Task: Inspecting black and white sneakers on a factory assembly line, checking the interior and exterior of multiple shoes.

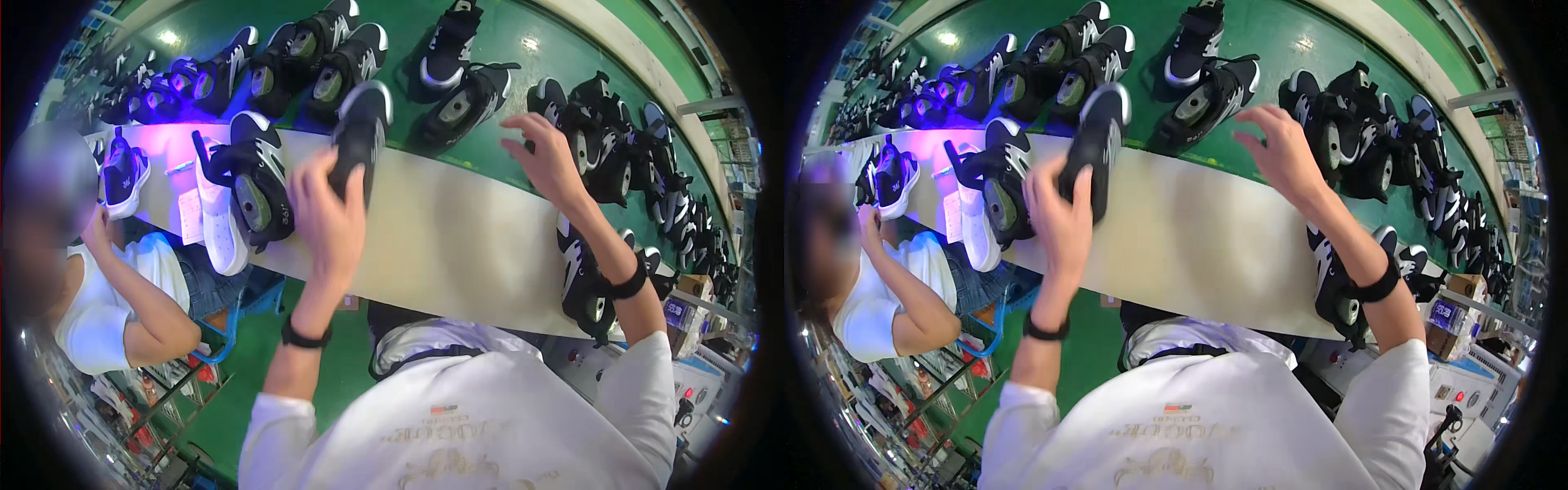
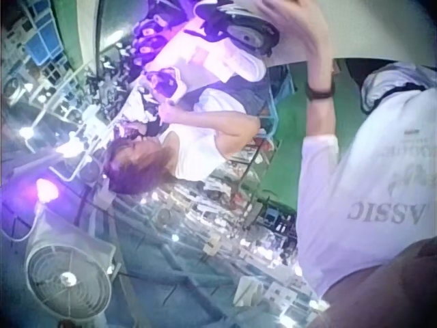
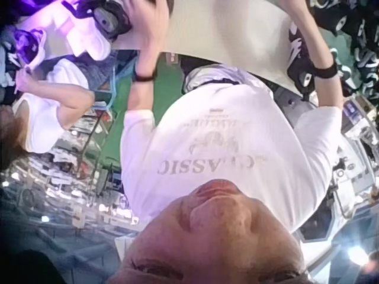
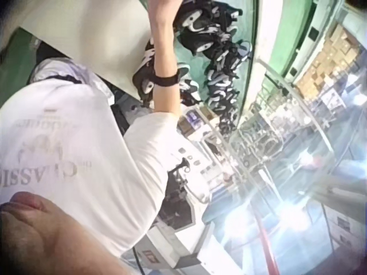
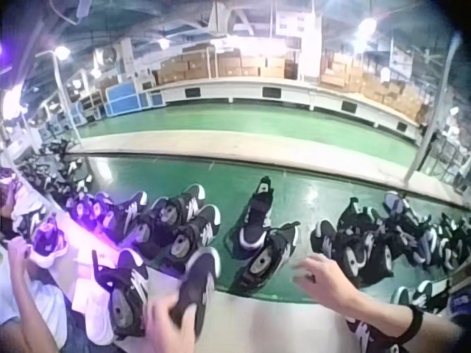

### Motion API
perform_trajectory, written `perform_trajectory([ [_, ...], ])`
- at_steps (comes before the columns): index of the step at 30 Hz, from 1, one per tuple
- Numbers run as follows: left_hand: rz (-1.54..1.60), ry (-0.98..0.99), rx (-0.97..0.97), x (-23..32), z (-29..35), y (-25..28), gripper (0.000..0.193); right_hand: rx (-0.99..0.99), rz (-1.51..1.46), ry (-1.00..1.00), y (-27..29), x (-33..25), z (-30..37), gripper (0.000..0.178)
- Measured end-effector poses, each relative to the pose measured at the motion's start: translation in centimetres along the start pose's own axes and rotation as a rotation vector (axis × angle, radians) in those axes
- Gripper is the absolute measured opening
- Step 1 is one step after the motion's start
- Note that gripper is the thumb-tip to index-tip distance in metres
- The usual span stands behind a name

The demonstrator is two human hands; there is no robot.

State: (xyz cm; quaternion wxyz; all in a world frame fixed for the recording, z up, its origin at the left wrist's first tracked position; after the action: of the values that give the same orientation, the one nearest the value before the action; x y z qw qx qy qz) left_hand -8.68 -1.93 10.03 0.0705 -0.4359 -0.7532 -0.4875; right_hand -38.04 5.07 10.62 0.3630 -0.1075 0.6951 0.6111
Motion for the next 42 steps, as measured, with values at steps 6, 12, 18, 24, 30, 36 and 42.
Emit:
perform_trajectory([
  [6,-0.211,-0.379,-0.375,4.3,-7.3,-13.0,0.060,0.015,-0.106,0.096,3.5,-2.9,5.0,0.020],
  [12,0.183,-0.056,-0.828,0.1,-11.1,-16.6,0.066,-0.044,-0.263,-0.036,3.2,-4.6,8.4,0.024],
  [18,0.084,-0.111,-0.971,6.5,2.3,-3.6,0.071,-0.055,-0.199,0.060,-7.8,-5.6,11.1,0.077],
  [24,0.075,-0.032,-1.130,7.0,7.2,-0.7,0.079,0.331,-0.359,0.457,-10.4,-5.9,16.4,0.055],
  [30,0.219,-0.115,-1.083,8.9,7.5,-1.3,0.070,0.463,-0.296,0.455,-10.6,-4.4,16.8,0.043],
  [36,0.208,-0.076,-1.089,7.0,8.8,-2.1,0.069,0.499,-0.385,0.532,-10.2,-4.5,17.0,0.031],
  [42,0.388,-0.219,-1.002,1.0,12.1,-4.3,0.063,0.242,-0.539,-0.144,-11.4,-7.6,11.8,0.044],
])
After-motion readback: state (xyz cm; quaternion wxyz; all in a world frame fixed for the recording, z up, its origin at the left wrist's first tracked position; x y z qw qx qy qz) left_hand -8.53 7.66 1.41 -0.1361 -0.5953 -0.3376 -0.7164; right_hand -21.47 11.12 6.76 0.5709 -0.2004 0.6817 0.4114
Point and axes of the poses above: each hand's wrist, its own z-axis away from the middle knuckle, its own y-axis out of the back of the hand, x = y × z, the point moved 5 cm from there along -z, towards the middle knuckle, and after that the axes turned 8 degrees about -y, right-handed, at the moved point
